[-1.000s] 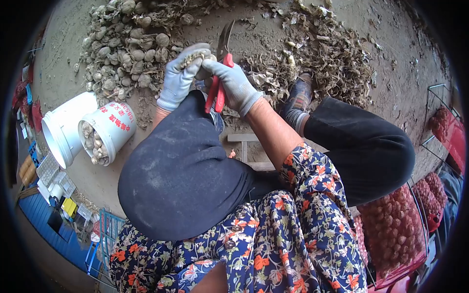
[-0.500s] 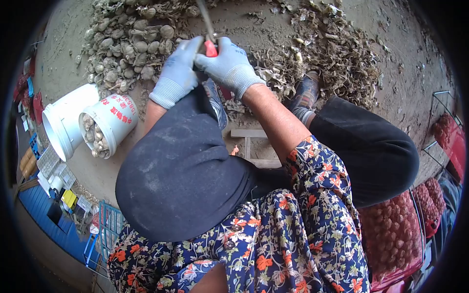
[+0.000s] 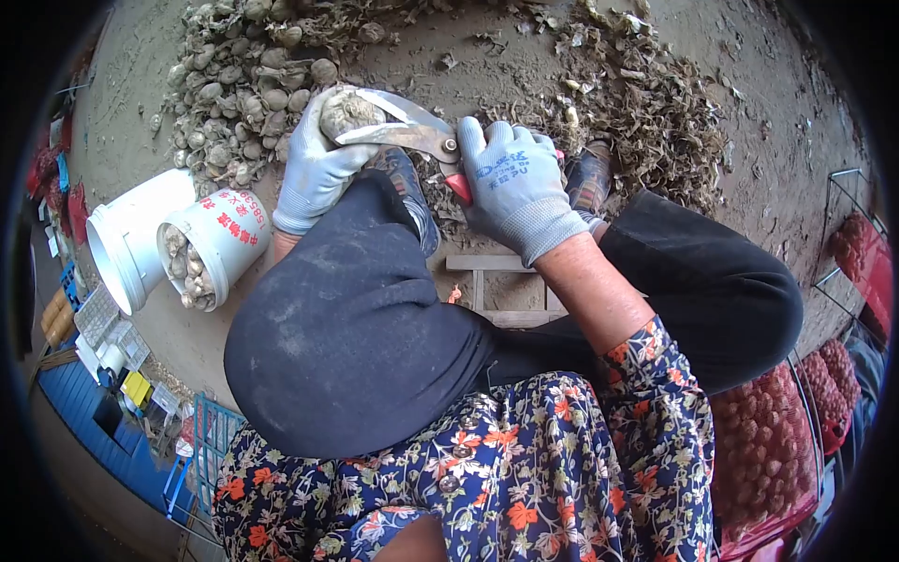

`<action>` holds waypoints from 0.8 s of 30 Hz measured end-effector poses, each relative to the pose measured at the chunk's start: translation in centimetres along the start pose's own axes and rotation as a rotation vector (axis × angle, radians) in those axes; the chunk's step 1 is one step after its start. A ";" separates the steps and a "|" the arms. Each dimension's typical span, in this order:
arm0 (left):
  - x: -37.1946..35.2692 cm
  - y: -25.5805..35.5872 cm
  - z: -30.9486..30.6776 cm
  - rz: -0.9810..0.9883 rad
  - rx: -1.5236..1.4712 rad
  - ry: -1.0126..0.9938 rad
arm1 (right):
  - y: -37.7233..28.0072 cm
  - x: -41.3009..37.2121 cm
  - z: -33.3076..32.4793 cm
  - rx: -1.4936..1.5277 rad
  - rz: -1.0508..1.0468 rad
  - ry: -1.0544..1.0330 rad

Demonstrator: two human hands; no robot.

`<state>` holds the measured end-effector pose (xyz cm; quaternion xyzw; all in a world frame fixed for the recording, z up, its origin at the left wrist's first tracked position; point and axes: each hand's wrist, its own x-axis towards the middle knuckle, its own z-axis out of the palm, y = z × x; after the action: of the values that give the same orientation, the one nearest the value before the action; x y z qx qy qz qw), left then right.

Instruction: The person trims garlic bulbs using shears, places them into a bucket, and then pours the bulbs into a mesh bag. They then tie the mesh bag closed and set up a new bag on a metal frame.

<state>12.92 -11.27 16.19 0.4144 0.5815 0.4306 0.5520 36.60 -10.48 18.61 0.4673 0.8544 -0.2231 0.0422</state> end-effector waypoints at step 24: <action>4.6 -2.1 2.7 -0.237 -0.427 -0.309 | 3.9 -1.9 8.5 0.624 0.445 -0.048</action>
<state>15.42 -7.34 12.79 0.2788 0.4310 0.4075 0.7553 39.65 -13.74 10.16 0.6263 0.6220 -0.4687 -0.0349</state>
